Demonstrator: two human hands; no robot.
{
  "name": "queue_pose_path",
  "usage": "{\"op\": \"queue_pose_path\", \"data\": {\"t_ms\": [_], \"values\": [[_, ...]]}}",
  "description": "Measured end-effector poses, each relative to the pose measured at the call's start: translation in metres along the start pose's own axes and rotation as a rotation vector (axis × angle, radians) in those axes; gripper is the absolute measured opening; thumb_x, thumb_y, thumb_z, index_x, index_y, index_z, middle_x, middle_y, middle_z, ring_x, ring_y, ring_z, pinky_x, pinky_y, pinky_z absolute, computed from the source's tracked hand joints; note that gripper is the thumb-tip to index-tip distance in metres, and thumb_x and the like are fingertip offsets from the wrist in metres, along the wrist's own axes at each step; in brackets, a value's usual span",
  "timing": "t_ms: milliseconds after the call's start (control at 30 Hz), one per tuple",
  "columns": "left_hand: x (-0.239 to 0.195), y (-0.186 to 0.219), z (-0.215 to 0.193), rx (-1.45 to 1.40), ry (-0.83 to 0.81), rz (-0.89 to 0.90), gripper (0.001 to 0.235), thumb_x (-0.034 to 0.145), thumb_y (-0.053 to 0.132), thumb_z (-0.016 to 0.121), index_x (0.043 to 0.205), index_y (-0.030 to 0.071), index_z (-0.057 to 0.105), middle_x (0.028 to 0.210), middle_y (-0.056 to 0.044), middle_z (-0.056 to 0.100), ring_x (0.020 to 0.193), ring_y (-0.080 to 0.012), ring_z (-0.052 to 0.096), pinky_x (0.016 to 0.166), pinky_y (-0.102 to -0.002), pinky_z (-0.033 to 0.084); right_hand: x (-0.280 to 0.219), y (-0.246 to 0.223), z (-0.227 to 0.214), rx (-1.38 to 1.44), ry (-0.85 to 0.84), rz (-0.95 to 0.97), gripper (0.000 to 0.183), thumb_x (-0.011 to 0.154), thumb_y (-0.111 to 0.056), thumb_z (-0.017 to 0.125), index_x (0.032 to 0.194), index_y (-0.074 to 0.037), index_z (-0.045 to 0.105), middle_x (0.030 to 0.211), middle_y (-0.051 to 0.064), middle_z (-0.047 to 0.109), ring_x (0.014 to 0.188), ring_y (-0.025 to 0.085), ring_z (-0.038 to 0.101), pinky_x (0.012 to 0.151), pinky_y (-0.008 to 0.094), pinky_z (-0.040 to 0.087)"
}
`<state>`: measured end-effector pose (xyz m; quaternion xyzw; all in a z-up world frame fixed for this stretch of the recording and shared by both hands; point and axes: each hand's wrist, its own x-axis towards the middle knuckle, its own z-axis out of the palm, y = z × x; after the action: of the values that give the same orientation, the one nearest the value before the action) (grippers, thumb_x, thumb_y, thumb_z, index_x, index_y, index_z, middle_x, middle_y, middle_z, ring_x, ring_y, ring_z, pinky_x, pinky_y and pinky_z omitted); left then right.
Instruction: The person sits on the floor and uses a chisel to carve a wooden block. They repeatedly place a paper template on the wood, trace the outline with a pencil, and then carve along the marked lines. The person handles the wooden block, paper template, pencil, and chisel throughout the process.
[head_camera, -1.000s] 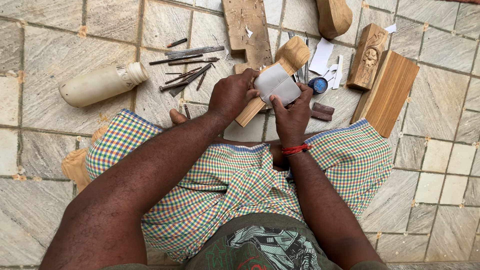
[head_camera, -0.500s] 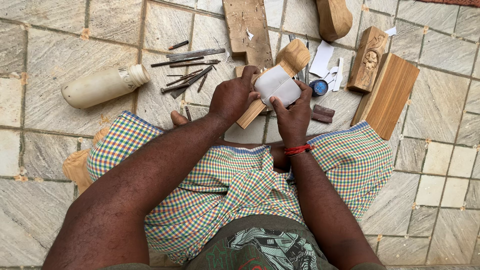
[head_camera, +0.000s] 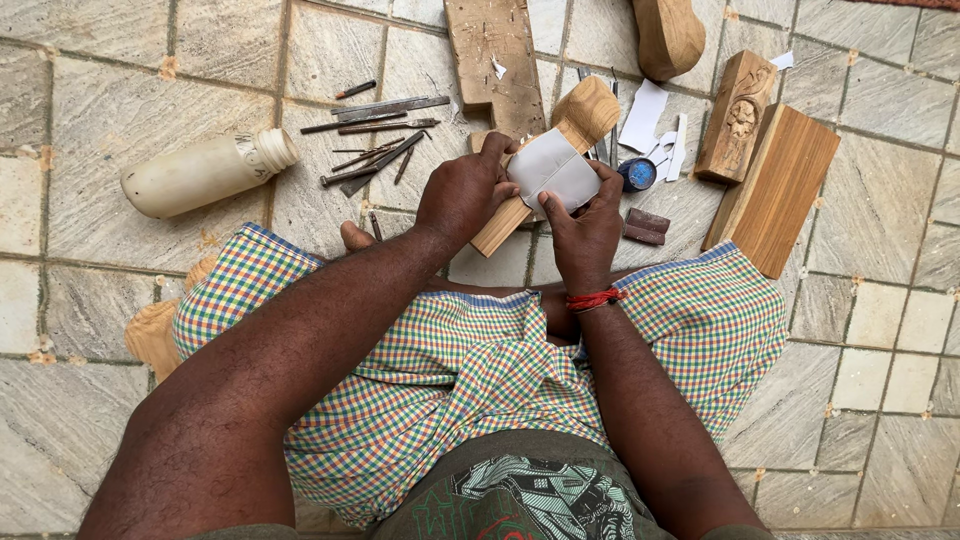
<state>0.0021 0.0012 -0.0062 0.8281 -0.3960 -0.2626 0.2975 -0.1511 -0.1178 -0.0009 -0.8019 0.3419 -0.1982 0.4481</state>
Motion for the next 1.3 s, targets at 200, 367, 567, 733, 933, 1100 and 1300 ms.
{"op": "queue_pose_path", "data": {"t_ms": [200,367,567,733,933,1100,1300], "values": [[0.001,-0.004,0.003,0.013,0.023,0.040,0.040,0.095,0.030,0.073,0.116,0.013,0.044,0.085,-0.006,0.076,0.079,-0.0231,0.078,0.064,-0.038,0.061,0.001,0.002,0.000,0.003,0.002,-0.045,0.061,0.094,-0.013,0.083,0.139,-0.007,0.042,0.123,0.022,0.070,0.111,0.027,0.076,0.087,0.035,0.063],[0.002,-0.006,0.007,0.050,-0.017,0.026,0.040,0.096,0.032,0.073,0.115,0.011,0.044,0.083,-0.009,0.075,0.078,-0.0233,0.078,0.065,-0.038,0.062,0.002,0.000,-0.002,-0.032,-0.013,-0.019,0.063,0.093,-0.016,0.084,0.138,-0.007,0.042,0.123,0.022,0.070,0.110,0.028,0.077,0.087,0.035,0.067],[0.002,-0.001,0.002,0.046,0.005,0.044,0.039,0.094,0.029,0.074,0.112,0.010,0.045,0.084,-0.009,0.074,0.077,-0.0242,0.077,0.064,-0.038,0.062,0.003,-0.002,-0.002,-0.043,-0.011,-0.010,0.063,0.092,-0.017,0.084,0.138,-0.007,0.043,0.122,0.021,0.071,0.109,0.028,0.077,0.086,0.035,0.067],[-0.005,0.013,-0.005,0.106,-0.124,-0.052,0.034,0.102,0.030,0.069,0.120,0.008,0.050,0.105,-0.011,0.073,0.097,-0.0242,0.075,0.080,-0.040,0.060,0.003,-0.005,-0.001,-0.074,-0.006,0.032,0.062,0.091,-0.016,0.085,0.136,-0.006,0.044,0.120,0.021,0.071,0.107,0.027,0.077,0.085,0.035,0.067],[-0.004,0.021,-0.011,0.561,0.133,0.643,0.043,0.091,0.014,0.068,0.133,0.008,0.064,0.146,-0.015,0.050,0.142,-0.0313,0.044,0.110,-0.044,0.048,0.009,-0.009,-0.003,-0.099,-0.020,0.106,0.067,0.087,-0.013,0.085,0.139,-0.005,0.044,0.126,0.021,0.068,0.107,0.026,0.075,0.084,0.033,0.066],[0.000,0.021,-0.011,0.715,0.045,0.641,0.040,0.092,0.013,0.066,0.132,0.004,0.065,0.143,-0.013,0.054,0.139,-0.0285,0.049,0.115,-0.039,0.045,0.013,-0.005,-0.006,-0.045,-0.077,0.165,0.073,0.083,-0.010,0.087,0.142,-0.003,0.044,0.127,0.020,0.068,0.111,0.024,0.073,0.088,0.032,0.063],[0.002,0.021,-0.006,0.575,0.032,0.603,0.041,0.096,0.019,0.067,0.131,-0.002,0.064,0.139,-0.019,0.059,0.131,-0.0323,0.055,0.110,-0.041,0.048,0.023,0.002,-0.009,0.126,-0.162,0.229,0.079,0.083,-0.006,0.086,0.147,0.000,0.039,0.133,0.021,0.065,0.120,0.023,0.070,0.095,0.031,0.062]]}}
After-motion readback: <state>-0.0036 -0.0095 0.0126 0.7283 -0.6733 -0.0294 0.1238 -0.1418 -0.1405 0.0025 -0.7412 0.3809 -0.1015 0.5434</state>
